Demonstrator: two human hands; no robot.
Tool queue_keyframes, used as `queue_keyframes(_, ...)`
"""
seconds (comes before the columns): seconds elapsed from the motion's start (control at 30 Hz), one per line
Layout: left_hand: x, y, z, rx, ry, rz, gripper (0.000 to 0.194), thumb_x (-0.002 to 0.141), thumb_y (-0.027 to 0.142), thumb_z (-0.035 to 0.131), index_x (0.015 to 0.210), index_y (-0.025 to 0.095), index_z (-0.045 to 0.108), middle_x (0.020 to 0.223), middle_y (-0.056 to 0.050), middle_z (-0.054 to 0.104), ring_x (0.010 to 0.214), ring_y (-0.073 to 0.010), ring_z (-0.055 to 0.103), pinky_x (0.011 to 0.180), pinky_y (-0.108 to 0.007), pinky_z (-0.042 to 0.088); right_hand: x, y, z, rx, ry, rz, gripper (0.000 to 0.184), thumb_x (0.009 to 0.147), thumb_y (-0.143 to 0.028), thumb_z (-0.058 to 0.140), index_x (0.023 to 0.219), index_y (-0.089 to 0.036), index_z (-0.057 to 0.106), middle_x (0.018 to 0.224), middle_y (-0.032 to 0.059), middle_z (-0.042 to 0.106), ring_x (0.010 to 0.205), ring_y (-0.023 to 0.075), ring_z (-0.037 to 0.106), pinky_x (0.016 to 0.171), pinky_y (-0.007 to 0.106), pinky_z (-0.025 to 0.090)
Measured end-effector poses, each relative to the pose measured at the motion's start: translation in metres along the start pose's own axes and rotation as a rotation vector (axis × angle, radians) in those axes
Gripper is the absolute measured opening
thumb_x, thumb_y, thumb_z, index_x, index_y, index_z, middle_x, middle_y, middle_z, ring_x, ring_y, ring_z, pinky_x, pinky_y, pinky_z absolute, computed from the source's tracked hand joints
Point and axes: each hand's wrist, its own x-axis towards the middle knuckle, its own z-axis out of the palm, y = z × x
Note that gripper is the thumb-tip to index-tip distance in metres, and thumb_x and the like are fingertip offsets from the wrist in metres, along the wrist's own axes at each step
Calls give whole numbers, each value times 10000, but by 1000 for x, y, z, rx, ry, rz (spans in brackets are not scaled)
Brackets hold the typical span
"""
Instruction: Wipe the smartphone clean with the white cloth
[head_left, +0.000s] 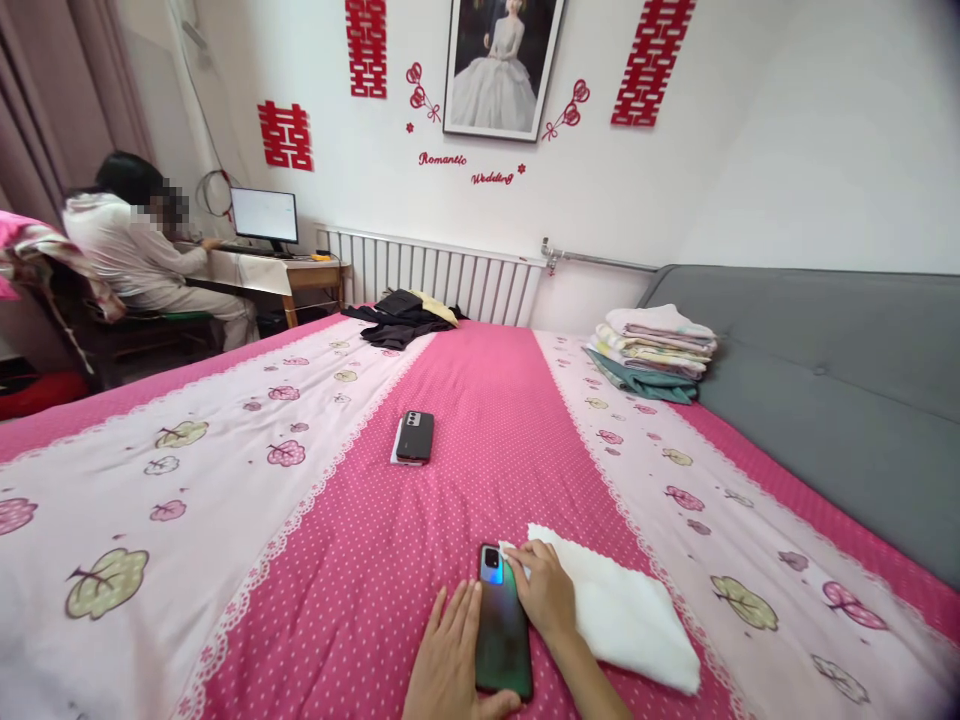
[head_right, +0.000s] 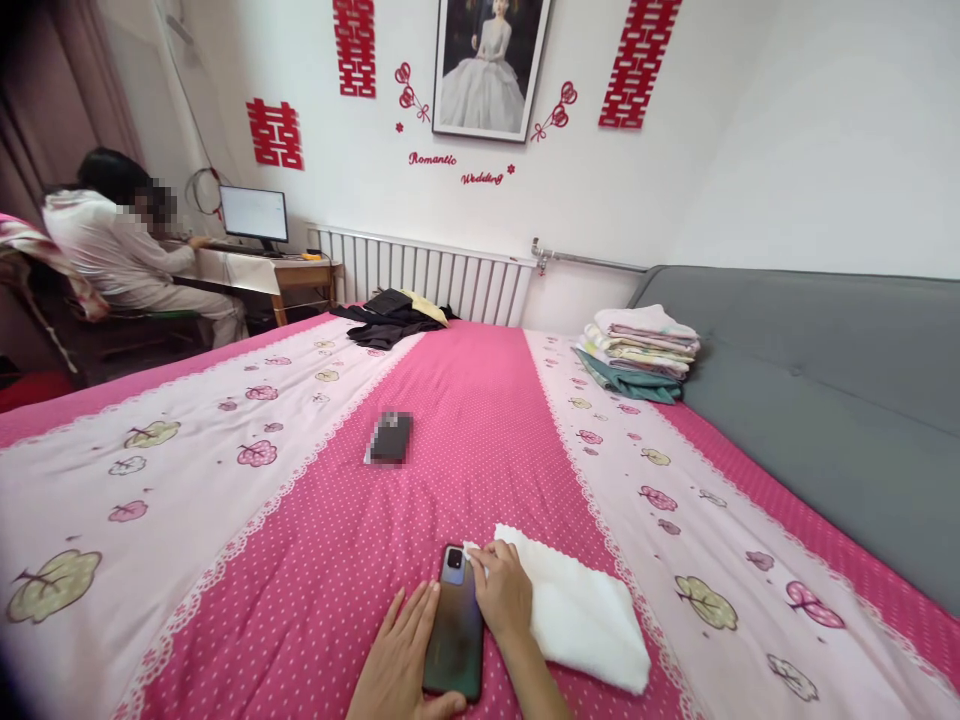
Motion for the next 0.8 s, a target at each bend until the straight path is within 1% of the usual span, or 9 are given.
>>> queue_keyframes(0.07,-1,0,1,3,-3,5,1080,723,760,395,1462,86,-13,1386,-161,441,1235,-321,463,984,-489,363,-1,-1,2,-9,14,23,265,908,-265,458,1011,-280,702,896,53,619,882,193,569,725,260,452)
queue_keyframes(0.17,-3,-2,6,21,-1,20,1042,734,750,393,1464,89,51,1398,-159,427,1260,-313,434,1017,-481,319,-12,-6,1,-15,24,39,282,915,-260,443,1070,-266,678,925,57,614,895,189,566,741,258,441)
queue_keyframes(0.33,-3,-7,14,37,40,38,1021,738,729,422,1463,94,86,1396,-156,439,1258,-301,438,1021,-455,302,-43,-20,-14,1,7,14,297,913,-240,443,1111,-312,652,929,35,605,876,163,554,759,236,415)
queue_keyframes(0.4,-1,-9,15,33,53,49,1013,741,714,438,1465,100,84,1388,-154,452,1243,-298,455,1014,-451,308,-56,-26,-23,27,-21,-12,291,908,-230,449,1094,-318,655,908,28,595,858,157,545,759,242,401)
queue_keyframes(0.5,3,-9,14,12,63,60,999,750,695,448,1467,111,70,1382,-151,463,1228,-297,471,1009,-448,315,-73,-31,-35,71,-79,-56,260,897,-224,470,1018,-323,678,869,17,582,835,151,533,737,248,383)
queue_keyframes(0.6,5,-8,12,-4,51,49,990,764,678,442,1467,105,48,1382,-156,462,1238,-294,461,1024,-440,302,-87,-31,-42,119,-125,-98,247,888,-213,483,991,-309,686,861,18,580,831,151,527,717,253,374)
queue_keyframes(0.7,6,-8,11,-1,32,41,988,768,677,435,1467,101,42,1382,-162,460,1243,-290,454,1035,-437,288,-93,-26,-42,119,-128,-125,246,891,-210,483,998,-298,686,866,24,582,823,156,519,710,265,367)
queue_keyframes(0.8,6,-7,10,-13,34,45,1006,754,687,448,1466,99,50,1379,-164,464,1235,-298,462,1027,-450,297,-84,-21,-39,72,-103,-129,258,908,-218,471,1017,-315,684,874,24,589,821,157,513,718,269,364)
